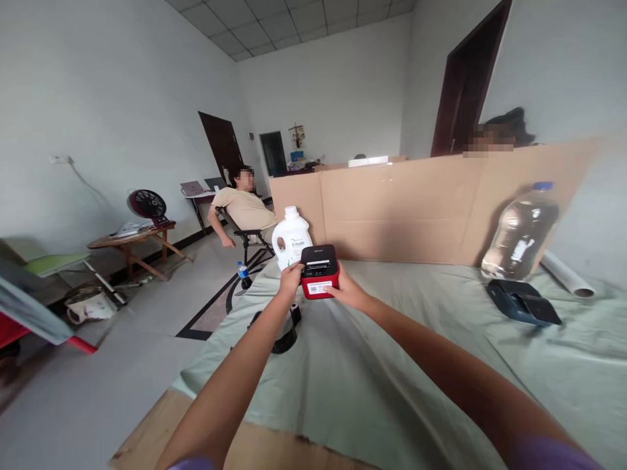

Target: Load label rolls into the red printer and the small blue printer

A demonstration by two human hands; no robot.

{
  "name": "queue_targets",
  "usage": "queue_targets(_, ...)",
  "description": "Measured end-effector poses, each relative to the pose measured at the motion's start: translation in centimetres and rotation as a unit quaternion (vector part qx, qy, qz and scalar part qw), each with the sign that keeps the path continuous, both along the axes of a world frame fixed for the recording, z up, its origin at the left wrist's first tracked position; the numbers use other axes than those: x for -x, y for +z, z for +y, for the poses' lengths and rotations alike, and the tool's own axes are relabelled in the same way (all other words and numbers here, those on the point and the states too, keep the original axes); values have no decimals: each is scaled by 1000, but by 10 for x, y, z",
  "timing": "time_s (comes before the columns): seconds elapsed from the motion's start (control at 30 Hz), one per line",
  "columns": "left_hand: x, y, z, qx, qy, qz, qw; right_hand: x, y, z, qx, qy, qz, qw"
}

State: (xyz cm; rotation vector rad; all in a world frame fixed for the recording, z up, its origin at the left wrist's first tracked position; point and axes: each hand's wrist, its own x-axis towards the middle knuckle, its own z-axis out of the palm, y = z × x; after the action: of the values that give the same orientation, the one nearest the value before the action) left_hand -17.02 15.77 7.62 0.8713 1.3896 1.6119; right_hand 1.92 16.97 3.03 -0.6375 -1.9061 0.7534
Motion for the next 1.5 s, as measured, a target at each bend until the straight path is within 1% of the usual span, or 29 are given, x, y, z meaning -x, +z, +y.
queue_targets(0.1,29,-9,21,23,39,2,999,41,-24,31,31,30,31,999)
queue_targets(0.17,41,-19,27,29,49,3,998,61,-37,41,50,31,45,997)
queue_targets(0.23,47,-28,29,40,54,5,998,72,-45,45,64,29,52,996)
queue_targets(0.3,49,-35,30,55,57,10,997,77,-51,46,73,31,59,995)
queue_targets(0.37,51,-38,31,71,58,19,996,76,-56,46,83,37,58,994)
queue_targets(0.47,53,-30,30,86,64,48,993,59,-64,35,120,20,28,992)
queue_targets(0.53,52,-21,21,77,85,71,991,33,-70,18,143,-6,-10,990)
queue_targets(0.57,49,-17,12,57,102,89,989,12,-73,6,147,-18,-32,989)
queue_targets(0.63,36,-13,-18,-35,128,165,977,-43,-78,-23,130,-14,-77,988)
queue_targets(0.67,24,-14,-38,-106,123,231,959,-78,-81,-38,120,-15,-109,987)
queue_targets(0.7,8,-18,-59,-183,90,312,928,-117,-83,-53,112,-19,-145,983)
queue_targets(0.73,-12,-24,-81,-228,23,378,897,-158,-84,-68,106,-25,-181,977)
queue_targets(0.77,-34,-31,-103,-249,-68,433,864,-200,-84,-83,104,-37,-206,972)
queue_targets(0.8,-59,-40,-122,-259,-166,480,822,-240,-83,-97,111,-62,-220,967)
queue_targets(0.83,-84,-48,-138,-270,-251,521,770,-278,-82,-111,125,-99,-225,961)
queue_targets(0.87,-110,-57,-152,-273,-318,554,719,-313,-79,-124,136,-150,-227,953)
queue_targets(0.9,-135,-65,-162,-271,-372,575,676,-343,-77,-136,142,-204,-234,940)
queue_targets(0.93,-158,-73,-170,-268,-411,590,641,-368,-74,-145,151,-265,-243,921)
queue_targets(0.97,-178,-80,-176,-264,-439,597,617,-388,-71,-153,166,-325,-255,896)
queue_targets(1.0,-195,-86,-180,-261,-459,599,602,-403,-68,-158,182,-374,-268,869)
queue_targets(1.03,-207,-92,-184,-259,-472,600,592,-414,-65,-161,198,-414,-278,844)
queue_targets(1.1,-221,-100,-190,-256,-483,603,581,-426,-58,-158,222,-476,-278,805)
queue_targets(1.2,-218,-102,-198,-245,-488,609,575,-426,-46,-137,231,-547,-251,765)
queue_targets(1.3,-209,-100,-203,-235,-496,612,570,-417,-36,-109,263,-593,-225,727)
queue_targets(1.37,-207,-98,-203,-231,-498,610,571,-412,-35,-93,275,-614,-199,713)
queue_targets(1.5,-208,-100,-202,-233,-503,599,578,-406,-44,-76,224,-638,-153,721)
